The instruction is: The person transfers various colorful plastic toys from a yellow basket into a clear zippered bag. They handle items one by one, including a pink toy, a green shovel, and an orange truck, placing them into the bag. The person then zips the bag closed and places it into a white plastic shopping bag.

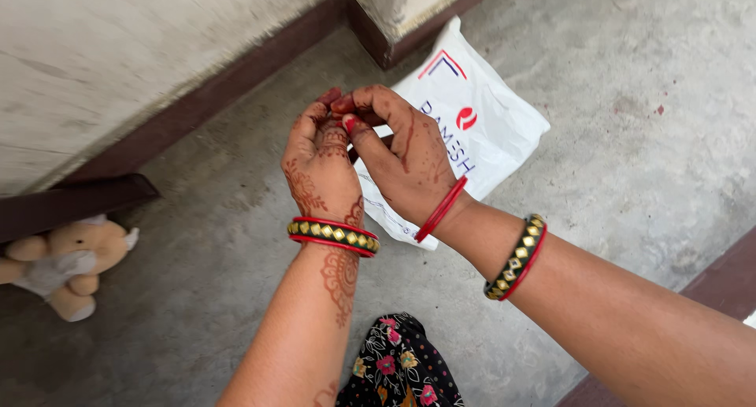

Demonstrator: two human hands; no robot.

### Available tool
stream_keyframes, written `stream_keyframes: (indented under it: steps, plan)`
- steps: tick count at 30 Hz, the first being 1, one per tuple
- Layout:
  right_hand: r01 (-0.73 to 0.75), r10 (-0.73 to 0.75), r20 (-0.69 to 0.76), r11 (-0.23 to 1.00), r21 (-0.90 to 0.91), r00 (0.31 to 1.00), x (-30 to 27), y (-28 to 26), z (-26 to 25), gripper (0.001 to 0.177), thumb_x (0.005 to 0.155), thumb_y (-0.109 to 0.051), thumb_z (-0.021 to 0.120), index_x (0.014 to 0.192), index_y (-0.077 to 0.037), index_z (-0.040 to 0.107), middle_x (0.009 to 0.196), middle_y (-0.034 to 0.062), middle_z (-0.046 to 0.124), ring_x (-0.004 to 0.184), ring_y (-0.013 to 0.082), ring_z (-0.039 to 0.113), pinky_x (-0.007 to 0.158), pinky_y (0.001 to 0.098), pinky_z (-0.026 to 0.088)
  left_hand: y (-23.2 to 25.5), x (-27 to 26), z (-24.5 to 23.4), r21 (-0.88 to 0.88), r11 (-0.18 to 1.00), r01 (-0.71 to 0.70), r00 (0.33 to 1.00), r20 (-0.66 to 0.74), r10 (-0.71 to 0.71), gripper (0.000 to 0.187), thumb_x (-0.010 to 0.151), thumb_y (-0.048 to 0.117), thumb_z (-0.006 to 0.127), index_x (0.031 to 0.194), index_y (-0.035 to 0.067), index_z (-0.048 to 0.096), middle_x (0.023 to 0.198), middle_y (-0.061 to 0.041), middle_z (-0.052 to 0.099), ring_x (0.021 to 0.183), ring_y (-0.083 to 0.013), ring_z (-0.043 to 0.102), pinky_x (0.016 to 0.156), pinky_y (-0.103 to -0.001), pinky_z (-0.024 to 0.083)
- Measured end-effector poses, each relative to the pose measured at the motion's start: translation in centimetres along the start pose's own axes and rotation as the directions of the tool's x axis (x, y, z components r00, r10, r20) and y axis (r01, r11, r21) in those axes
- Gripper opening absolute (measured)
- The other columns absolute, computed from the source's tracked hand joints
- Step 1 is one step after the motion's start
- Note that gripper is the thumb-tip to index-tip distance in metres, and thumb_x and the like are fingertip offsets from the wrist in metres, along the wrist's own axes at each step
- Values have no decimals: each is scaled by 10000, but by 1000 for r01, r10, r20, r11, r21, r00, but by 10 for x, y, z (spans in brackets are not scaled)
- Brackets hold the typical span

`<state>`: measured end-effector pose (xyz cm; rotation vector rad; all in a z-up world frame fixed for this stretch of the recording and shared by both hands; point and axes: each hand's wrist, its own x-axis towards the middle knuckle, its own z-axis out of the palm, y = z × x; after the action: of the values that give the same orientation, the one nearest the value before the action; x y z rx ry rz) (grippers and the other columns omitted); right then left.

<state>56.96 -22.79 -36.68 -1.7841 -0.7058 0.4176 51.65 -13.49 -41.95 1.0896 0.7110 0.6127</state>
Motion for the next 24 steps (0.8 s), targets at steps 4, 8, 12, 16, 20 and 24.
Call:
stream_keyframes:
  steps: [4,8,12,16,20,24]
  plan:
    - [44,-47,-78,999,-29,996,-16,58,9,326,1012,-52,563,1333,-2,535,1222,104,696,1155,186,704,943,304,603,-61,11,-7,96,995,18,999,27,-21,277,988,-43,542,1218,3,688,1139,-88,728,1011,-152,701,871,-283,606]
    - [-17,18,10,989,-150,1000,-32,107,17,406,953,-47,576,1357,-35,550,1276,135,674,1152,244,698,980,353,564,-125,22,-32,238,966,97,994,31,-108,302,949,-23,535,1204,11,693,1137,-112,749,1014,-195,718,896,-306,583]
    - [-152,221,122,896,-418,968,-42,146,29,542,902,-180,631,1414,-73,491,1392,156,570,1286,330,545,1092,427,441,-170,33,-57,696,695,180,978,-53,-201,386,909,104,658,1290,45,675,1271,-176,688,1152,-285,689,975,-369,519]
    - [-164,421,219,703,-692,880,-53,173,38,801,839,-396,721,1498,-120,357,1575,225,282,1476,394,267,1162,484,272,-186,33,-67,673,500,545,837,-409,-362,665,897,175,673,1492,74,393,1398,-235,534,1185,-389,627,953,-455,516]
    - [-192,672,293,549,-814,680,-56,189,45,1011,838,-534,735,1584,-172,156,1654,206,91,1534,395,136,1197,512,229,-193,36,-69,501,369,783,614,-524,-591,774,905,218,690,1556,113,284,1337,-195,600,1107,-342,666,865,-451,579]
    - [-238,711,328,571,-786,622,-66,203,52,1076,829,-505,760,1607,-175,93,1676,223,42,1519,427,176,1204,483,264,-215,34,-73,382,397,835,538,-415,-733,553,930,287,697,1404,67,518,1147,-133,683,925,-248,682,695,-400,500]
